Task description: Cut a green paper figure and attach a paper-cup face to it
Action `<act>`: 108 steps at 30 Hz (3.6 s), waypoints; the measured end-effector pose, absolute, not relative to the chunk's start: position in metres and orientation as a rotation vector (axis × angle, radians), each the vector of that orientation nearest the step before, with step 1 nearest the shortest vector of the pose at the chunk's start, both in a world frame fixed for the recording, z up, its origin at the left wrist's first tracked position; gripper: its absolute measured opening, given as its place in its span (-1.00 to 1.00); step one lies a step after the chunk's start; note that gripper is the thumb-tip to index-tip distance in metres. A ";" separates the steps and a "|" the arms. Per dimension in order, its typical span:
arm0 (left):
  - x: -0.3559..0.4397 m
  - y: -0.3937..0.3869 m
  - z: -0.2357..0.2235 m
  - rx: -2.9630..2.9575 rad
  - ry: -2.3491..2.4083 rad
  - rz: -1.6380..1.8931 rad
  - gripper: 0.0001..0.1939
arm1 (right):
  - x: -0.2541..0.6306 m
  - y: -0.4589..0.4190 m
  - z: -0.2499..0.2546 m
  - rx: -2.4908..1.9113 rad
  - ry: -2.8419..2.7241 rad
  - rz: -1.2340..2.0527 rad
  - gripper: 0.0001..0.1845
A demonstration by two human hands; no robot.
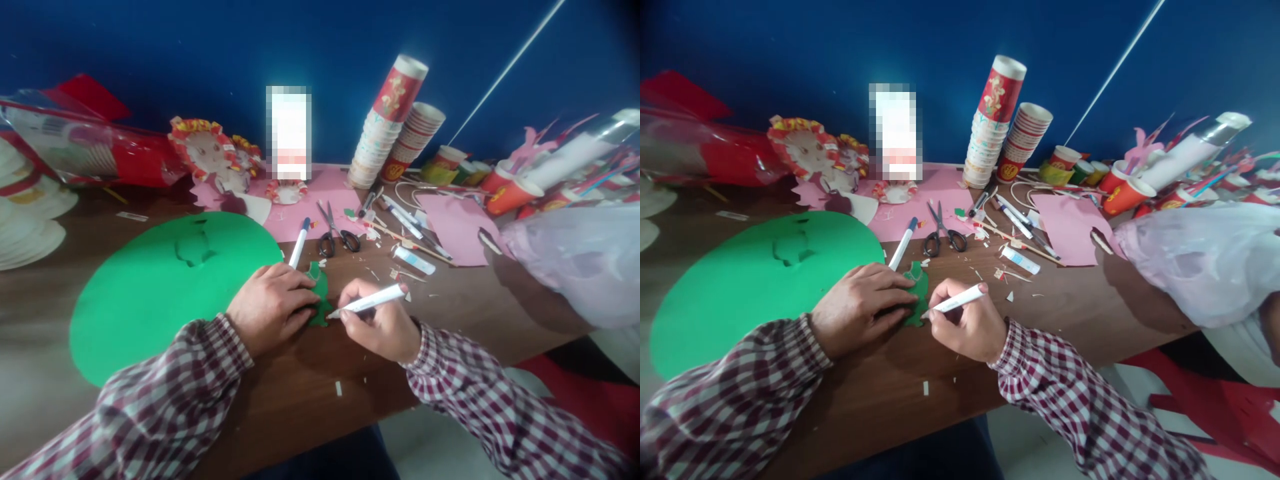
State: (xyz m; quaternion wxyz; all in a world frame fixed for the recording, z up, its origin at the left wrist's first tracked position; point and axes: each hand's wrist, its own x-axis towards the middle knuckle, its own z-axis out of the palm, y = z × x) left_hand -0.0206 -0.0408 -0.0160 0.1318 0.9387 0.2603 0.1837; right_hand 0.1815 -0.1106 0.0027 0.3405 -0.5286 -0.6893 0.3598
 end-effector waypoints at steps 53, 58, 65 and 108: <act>-0.018 -0.043 -0.015 2.703 0.800 0.575 -0.84 | 0.183 -0.108 -0.003 -1.411 -1.895 0.805 -0.91; -0.018 -0.043 -0.015 2.712 0.788 0.580 -0.83 | 0.183 -0.107 -0.003 -1.388 -1.882 0.835 -0.91; -0.017 -0.043 -0.015 2.703 0.788 0.588 -0.83 | 0.184 -0.107 -0.003 -1.395 -1.870 0.848 -0.90; -0.018 -0.043 -0.017 2.727 0.795 0.615 -0.86 | 0.181 -0.105 -0.003 -1.396 -1.870 0.759 -0.97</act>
